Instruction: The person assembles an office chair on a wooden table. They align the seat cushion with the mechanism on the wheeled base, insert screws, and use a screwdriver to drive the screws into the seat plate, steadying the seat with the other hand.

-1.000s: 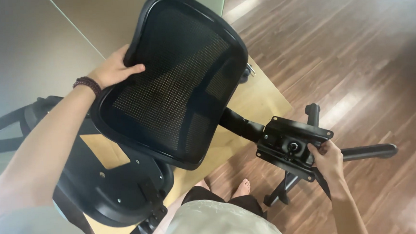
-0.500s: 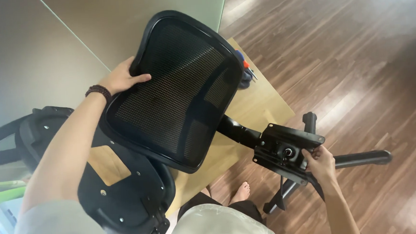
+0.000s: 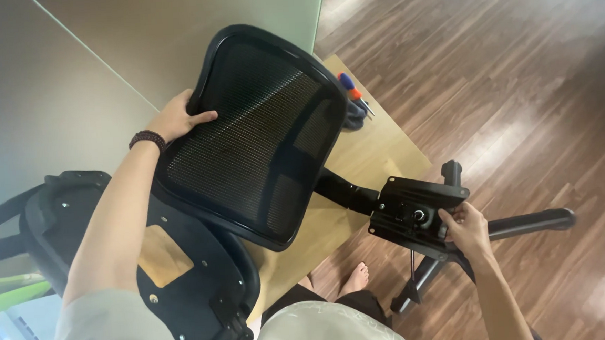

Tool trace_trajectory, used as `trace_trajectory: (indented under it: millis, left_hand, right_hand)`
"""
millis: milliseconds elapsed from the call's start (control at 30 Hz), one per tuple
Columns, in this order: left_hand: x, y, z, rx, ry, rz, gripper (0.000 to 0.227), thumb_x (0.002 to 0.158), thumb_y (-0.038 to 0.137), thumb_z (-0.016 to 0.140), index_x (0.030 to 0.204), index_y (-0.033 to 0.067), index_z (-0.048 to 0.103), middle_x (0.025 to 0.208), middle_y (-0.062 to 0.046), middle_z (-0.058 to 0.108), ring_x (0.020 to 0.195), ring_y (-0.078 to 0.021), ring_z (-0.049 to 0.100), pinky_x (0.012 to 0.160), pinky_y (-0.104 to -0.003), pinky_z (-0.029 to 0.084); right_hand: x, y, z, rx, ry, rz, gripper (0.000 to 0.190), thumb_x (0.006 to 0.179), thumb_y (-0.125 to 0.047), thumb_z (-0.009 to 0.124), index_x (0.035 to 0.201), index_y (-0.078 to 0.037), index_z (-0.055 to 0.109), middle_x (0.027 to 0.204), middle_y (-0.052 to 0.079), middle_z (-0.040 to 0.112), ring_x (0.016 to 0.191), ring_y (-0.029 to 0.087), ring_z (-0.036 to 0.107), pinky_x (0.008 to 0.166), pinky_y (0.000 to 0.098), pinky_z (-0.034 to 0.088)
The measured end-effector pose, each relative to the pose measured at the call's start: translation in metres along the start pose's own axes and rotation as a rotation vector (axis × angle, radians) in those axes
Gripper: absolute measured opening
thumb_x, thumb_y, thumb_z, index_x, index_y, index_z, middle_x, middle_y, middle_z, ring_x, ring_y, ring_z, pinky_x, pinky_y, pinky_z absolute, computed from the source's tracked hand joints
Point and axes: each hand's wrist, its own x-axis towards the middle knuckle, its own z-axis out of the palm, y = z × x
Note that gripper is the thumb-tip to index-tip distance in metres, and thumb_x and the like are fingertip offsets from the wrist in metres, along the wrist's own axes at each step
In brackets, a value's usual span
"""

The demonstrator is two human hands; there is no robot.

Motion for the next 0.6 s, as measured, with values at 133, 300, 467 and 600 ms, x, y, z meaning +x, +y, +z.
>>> trace_trajectory:
  millis: [133,300,467,600]
  left_hand:
    - [0.016,-0.018,0.007,0.047,0.029,-0.014,0.093,0.076,0.064,0.078,0.141,0.0011,0.055,0.137,-0.022,0.065,0.131,-0.0339,0.06,0.112,-0.044,0.045]
    - [0.03,-0.012,0.006,0.085,-0.029,-0.157,0.112,0.075,0.07,0.076,0.153,-0.0005,0.037,0.152,-0.028,0.045,0.143,-0.0387,0.043,0.116,-0.048,0.035]
    - [0.036,-0.021,0.004,0.194,-0.027,-0.217,0.107,0.077,0.072,0.073,0.149,-0.0008,0.043,0.15,-0.027,0.05,0.141,-0.0389,0.048,0.116,-0.049,0.039]
    - [0.016,0.007,0.016,0.255,0.079,-0.329,0.098,0.08,0.071,0.07,0.145,0.0018,0.049,0.145,-0.025,0.058,0.136,-0.0399,0.055,0.115,-0.049,0.043]
  right_hand:
    - [0.001,-0.013,-0.001,-0.065,0.009,0.005,0.035,0.091,-0.02,0.078,0.103,0.01,0.064,0.083,0.014,0.07,0.063,0.018,0.067,0.052,0.0327,0.058]
    - [0.004,-0.012,-0.002,-0.049,-0.028,-0.04,0.034,0.09,-0.02,0.077,0.105,0.008,0.065,0.084,0.014,0.071,0.065,0.018,0.068,0.052,0.0336,0.059]
    - [-0.004,-0.04,-0.001,-0.019,-0.052,-0.018,0.034,0.088,-0.019,0.078,0.103,0.009,0.064,0.086,0.015,0.069,0.064,0.021,0.07,0.052,0.0347,0.061]
    - [-0.003,-0.044,-0.002,0.026,-0.116,0.034,0.035,0.09,-0.017,0.076,0.106,0.012,0.063,0.086,0.017,0.069,0.065,0.022,0.069,0.054,0.0359,0.061]
